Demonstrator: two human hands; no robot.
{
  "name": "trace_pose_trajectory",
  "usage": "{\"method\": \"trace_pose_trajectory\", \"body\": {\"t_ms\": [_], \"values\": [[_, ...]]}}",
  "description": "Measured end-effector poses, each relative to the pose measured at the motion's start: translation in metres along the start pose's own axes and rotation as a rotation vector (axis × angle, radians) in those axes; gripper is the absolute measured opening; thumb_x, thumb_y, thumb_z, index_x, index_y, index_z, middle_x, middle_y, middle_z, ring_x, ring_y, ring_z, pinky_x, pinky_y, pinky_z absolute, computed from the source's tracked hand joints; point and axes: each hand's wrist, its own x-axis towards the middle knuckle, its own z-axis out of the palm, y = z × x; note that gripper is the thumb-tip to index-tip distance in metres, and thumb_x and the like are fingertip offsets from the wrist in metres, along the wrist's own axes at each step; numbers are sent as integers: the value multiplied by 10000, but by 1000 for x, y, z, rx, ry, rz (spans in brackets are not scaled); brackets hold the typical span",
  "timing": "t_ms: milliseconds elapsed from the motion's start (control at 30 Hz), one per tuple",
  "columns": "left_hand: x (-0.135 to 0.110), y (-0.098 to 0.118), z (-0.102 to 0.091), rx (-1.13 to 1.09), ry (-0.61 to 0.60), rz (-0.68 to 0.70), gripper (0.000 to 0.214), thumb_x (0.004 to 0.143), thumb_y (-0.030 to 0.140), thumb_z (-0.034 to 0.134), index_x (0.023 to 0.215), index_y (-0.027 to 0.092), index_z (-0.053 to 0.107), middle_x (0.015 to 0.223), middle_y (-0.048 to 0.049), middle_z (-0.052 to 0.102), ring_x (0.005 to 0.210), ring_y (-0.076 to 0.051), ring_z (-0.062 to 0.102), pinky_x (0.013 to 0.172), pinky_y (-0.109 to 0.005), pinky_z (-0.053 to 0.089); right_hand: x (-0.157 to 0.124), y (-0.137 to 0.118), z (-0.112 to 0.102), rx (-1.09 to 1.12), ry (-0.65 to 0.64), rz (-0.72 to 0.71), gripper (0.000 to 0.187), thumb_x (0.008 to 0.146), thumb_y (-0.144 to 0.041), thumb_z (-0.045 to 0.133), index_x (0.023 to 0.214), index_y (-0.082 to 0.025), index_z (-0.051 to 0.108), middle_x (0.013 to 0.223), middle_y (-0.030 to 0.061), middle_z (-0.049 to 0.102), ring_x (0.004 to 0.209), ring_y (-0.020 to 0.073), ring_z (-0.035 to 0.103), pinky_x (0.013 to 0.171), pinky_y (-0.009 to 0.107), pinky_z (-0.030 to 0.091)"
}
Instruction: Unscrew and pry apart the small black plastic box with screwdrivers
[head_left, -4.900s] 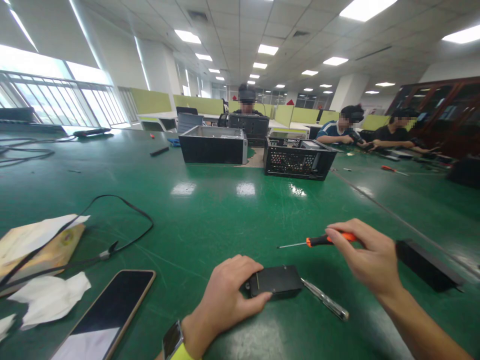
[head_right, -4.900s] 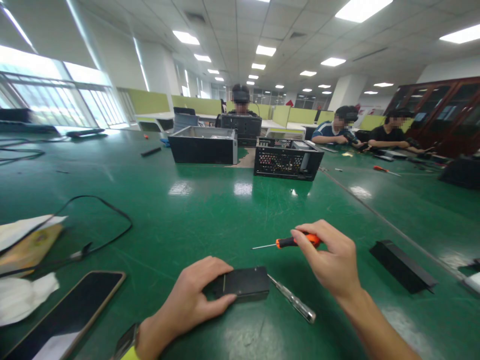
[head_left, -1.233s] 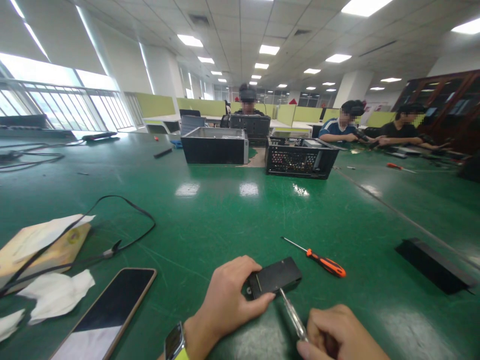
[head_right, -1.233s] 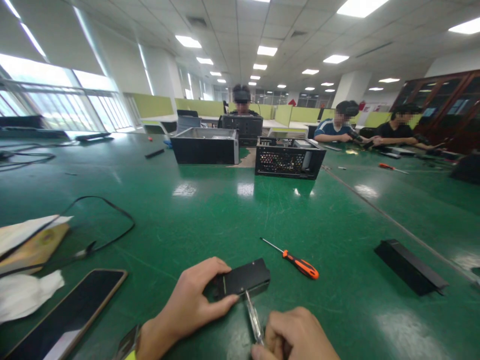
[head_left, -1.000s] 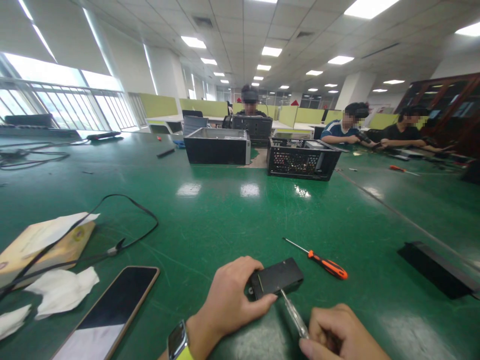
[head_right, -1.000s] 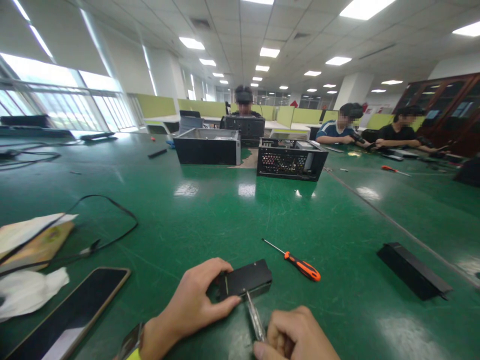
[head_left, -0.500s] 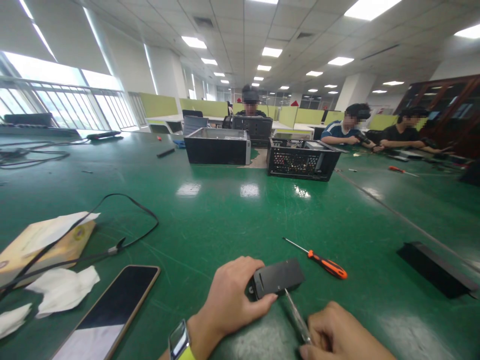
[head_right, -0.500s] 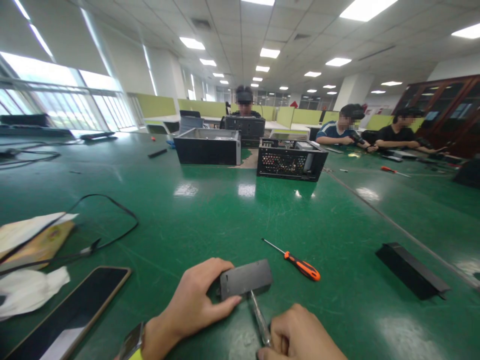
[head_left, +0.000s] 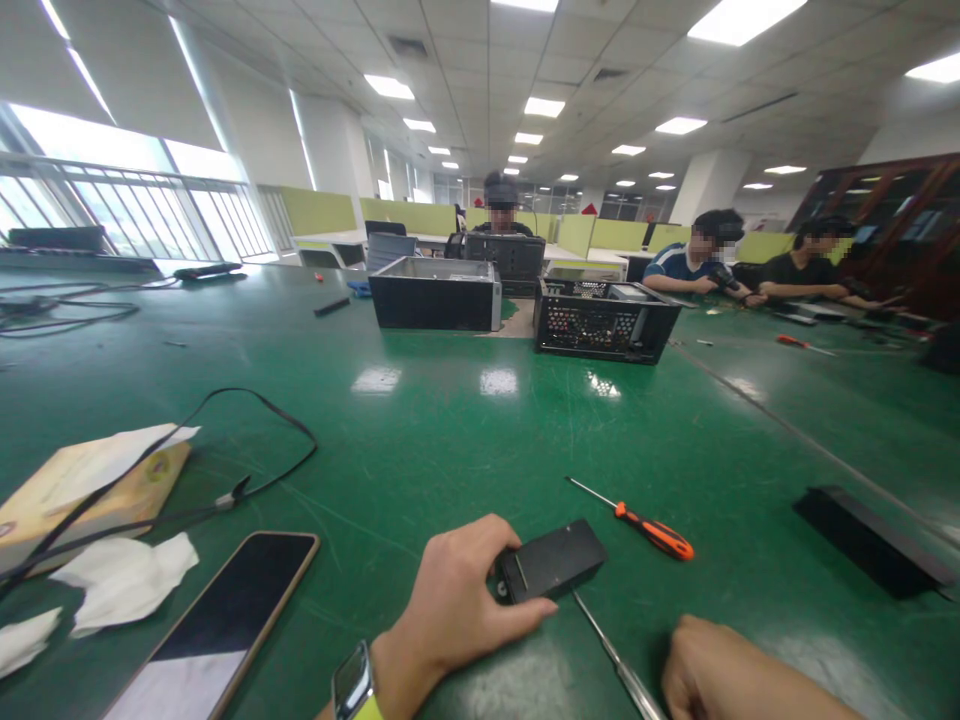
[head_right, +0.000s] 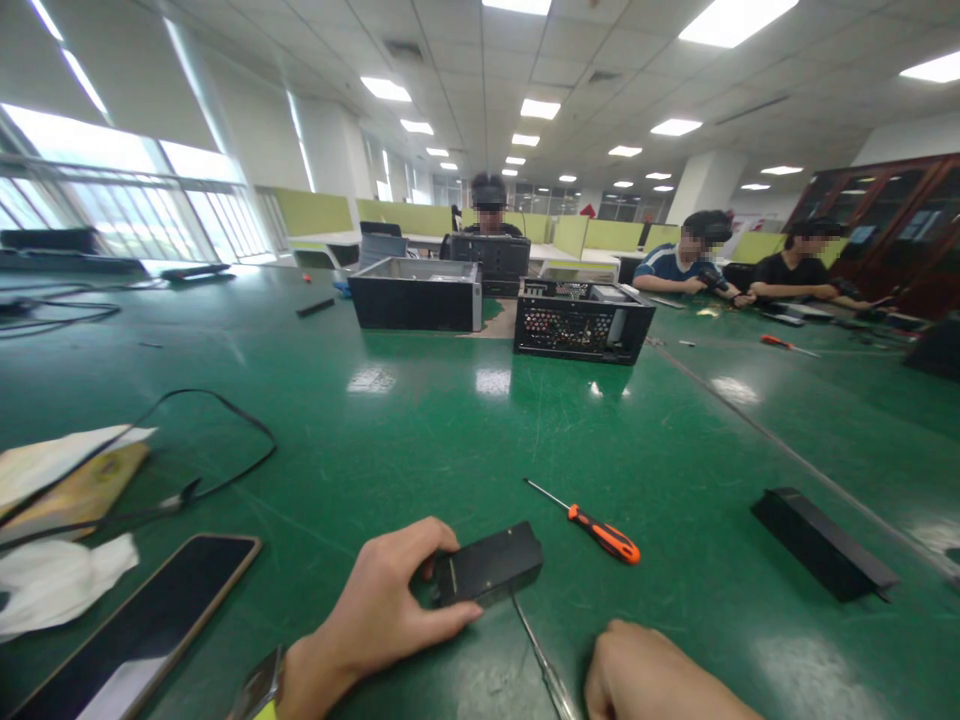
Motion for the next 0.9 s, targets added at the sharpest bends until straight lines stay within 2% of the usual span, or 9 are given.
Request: {"method": "trace_pose_trajectory", "body": {"t_ms": [133, 200, 267, 333, 433, 533, 733, 833, 900], "values": [[-2, 2, 3, -86, -36, -68, 343, 622, 330, 814, 859, 188, 611, 722, 14, 613, 595, -157, 547, 558, -256, 416, 15, 1, -4, 6, 162, 2, 283, 691, -392, 732, 577, -190, 570, 571, -24, 528, 592, 135, 492, 535, 233, 323], [-2, 5, 4, -155, -51, -74, 326, 616, 261, 804, 872, 184, 616, 748, 10, 619, 620, -155, 551, 563, -245, 414, 23, 3, -4, 77, 316, -32, 265, 766, -445, 681, 862, -199, 660, 697, -5, 590, 621, 146, 513, 571, 247, 378], [-1, 7, 4, -221, -72, -68, 323, 609, 220, 804, 876, 182, 625, 774, 6, 629, 647, -156, 554, 570, -238, 412, 30, 4, -1, 170, 414, -99, 518, 781, -473, 671, 1218, -207, 584, 922, 40, 646, 640, 149, 536, 587, 263, 427], [0, 9, 4, -284, -88, -68, 325, 617, 225, 819, 881, 182, 635, 804, 0, 642, 668, -156, 558, 583, -237, 414, 35, 5, 5, 241, 426, -195, 664, 791, -497, 665, 1372, -237, 476, 1123, 75, 633, 671, 152, 566, 600, 273, 463], [1, 9, 3, -362, -92, -89, 376, 624, 306, 859, 905, 182, 643, 845, -7, 656, 689, -158, 567, 591, -237, 415, 41, 5, 13, 286, 406, -311, 518, 842, -490, 632, 1301, -262, 556, 1186, 75, 631, 848, 193, 624, 726, 290, 499], [2, 7, 3, -396, -90, -109, 421, 607, 336, 876, 920, 182, 640, 863, -8, 660, 688, -158, 570, 586, -237, 410, 45, 6, 15, 303, 391, -346, 421, 857, -477, 632, 1219, -262, 617, 1152, 74, 653, 1017, 236, 613, 851, 323, 486], [1, 6, 3, -314, -96, -118, 364, 610, 268, 849, 898, 192, 640, 775, 18, 624, 674, -162, 568, 604, -249, 405, 47, 2, 9, 294, 361, -331, 502, 791, -487, 695, 1226, -243, 637, 1164, 94, 665, 1041, 270, 621, 846, 350, 503], [1, 5, 2, -287, -76, -109, 464, 559, 323, 890, 928, 198, 638, 732, 37, 592, 662, -166, 565, 618, -259, 413, 46, -2, 7, 279, 368, -334, 435, 766, -459, 715, 1127, -219, 686, 1064, 89, 705, 953, 256, 654, 803, 334, 518], [1, 3, 1, -287, -13, -94, 481, 592, 355, 873, 972, 198, 624, 756, 29, 598, 665, -168, 569, 635, -269, 428, 45, 0, 3, 280, 427, -337, 389, 741, -433, 734, 1060, -212, 711, 1033, 87, 720, 937, 255, 665, 795, 324, 523]]}}
